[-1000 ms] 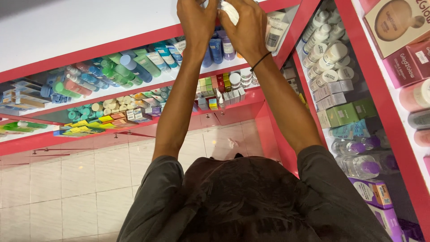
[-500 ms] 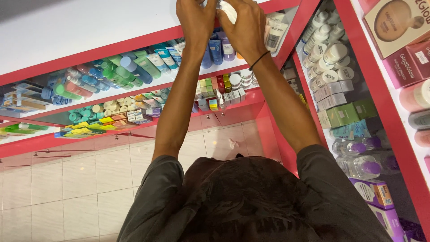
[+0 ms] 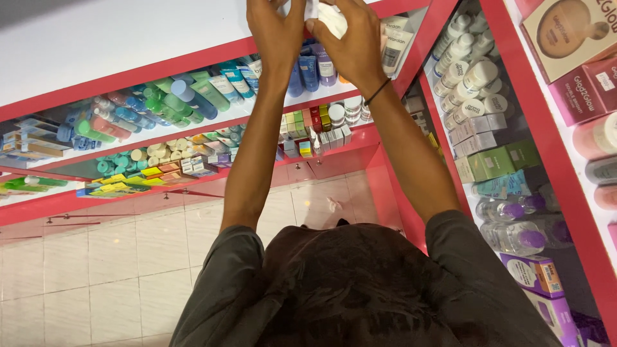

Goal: The person wipes and cleans a skincare product box with a tissue in a retail environment.

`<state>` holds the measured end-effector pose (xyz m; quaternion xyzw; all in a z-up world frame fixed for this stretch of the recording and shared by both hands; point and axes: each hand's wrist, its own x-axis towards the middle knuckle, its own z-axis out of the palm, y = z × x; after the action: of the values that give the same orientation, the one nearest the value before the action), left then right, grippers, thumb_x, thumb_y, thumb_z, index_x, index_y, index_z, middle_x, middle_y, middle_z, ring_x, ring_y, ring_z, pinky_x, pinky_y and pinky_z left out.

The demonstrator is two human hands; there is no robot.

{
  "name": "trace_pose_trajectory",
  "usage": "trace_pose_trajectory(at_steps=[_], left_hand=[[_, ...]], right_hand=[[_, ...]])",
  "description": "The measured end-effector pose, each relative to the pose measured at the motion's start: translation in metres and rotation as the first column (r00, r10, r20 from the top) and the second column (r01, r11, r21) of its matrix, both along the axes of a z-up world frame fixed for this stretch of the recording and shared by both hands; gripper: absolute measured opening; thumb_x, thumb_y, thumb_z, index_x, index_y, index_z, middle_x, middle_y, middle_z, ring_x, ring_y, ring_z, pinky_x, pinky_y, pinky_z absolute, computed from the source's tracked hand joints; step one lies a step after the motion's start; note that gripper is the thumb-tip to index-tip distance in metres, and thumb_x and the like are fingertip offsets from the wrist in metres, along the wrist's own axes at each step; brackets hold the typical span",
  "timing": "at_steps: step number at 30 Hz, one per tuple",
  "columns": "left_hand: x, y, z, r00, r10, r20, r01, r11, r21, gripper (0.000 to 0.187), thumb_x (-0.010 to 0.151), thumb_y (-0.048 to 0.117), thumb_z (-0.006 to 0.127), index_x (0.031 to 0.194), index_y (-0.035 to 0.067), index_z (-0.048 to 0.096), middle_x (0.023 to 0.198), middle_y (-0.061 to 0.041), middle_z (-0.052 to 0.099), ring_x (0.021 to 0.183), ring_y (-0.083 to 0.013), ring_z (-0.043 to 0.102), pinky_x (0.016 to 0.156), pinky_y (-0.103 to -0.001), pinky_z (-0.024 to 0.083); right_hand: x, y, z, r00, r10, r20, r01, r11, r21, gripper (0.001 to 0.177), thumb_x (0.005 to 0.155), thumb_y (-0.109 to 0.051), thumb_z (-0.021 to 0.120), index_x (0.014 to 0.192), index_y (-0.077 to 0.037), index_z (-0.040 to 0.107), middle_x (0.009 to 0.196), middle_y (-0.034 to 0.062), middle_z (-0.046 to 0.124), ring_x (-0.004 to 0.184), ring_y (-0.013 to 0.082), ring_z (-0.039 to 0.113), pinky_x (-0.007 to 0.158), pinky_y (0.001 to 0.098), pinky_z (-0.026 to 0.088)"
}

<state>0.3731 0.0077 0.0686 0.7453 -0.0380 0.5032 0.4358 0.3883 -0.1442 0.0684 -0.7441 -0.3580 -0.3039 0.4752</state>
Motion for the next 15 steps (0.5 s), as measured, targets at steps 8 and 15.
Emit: trace_pose_trajectory(at_steps=[8,15], left_hand=[[-0.071,-0.020,-0.046,0.939,-0.328,-0.104,0.294,0.921,-0.254,0.053,0.102,0.027,0.072,0.147,0.024,0.045,0.129,-0.008,0.056,0.109,-0.0171,0.059,0.091,-0.031,0.053],[-0.146,-0.045,-0.058,0.744,-0.656,-0.131,0.463,0.646,-0.607,0.042,0.096,0.015,0.070,0.135,0.004,0.057,0.103,-0.012,0.065,0.088,-0.0150,0.063,0.078,-0.026,0.053]], right_hand=[[-0.057,-0.027,-0.003,0.938,0.298,-0.176,-0.300,0.954,0.015,0.071,0.085,-0.002,0.093,0.145,-0.002,0.054,0.125,0.0136,0.068,0.109,0.0270,0.067,0.098,0.0390,0.054],[-0.103,-0.044,-0.032,0.844,0.410,-0.346,-0.383,0.912,0.146,0.062,0.087,-0.002,0.084,0.142,-0.004,0.055,0.121,0.0157,0.061,0.110,0.0298,0.065,0.094,0.0422,0.053]])
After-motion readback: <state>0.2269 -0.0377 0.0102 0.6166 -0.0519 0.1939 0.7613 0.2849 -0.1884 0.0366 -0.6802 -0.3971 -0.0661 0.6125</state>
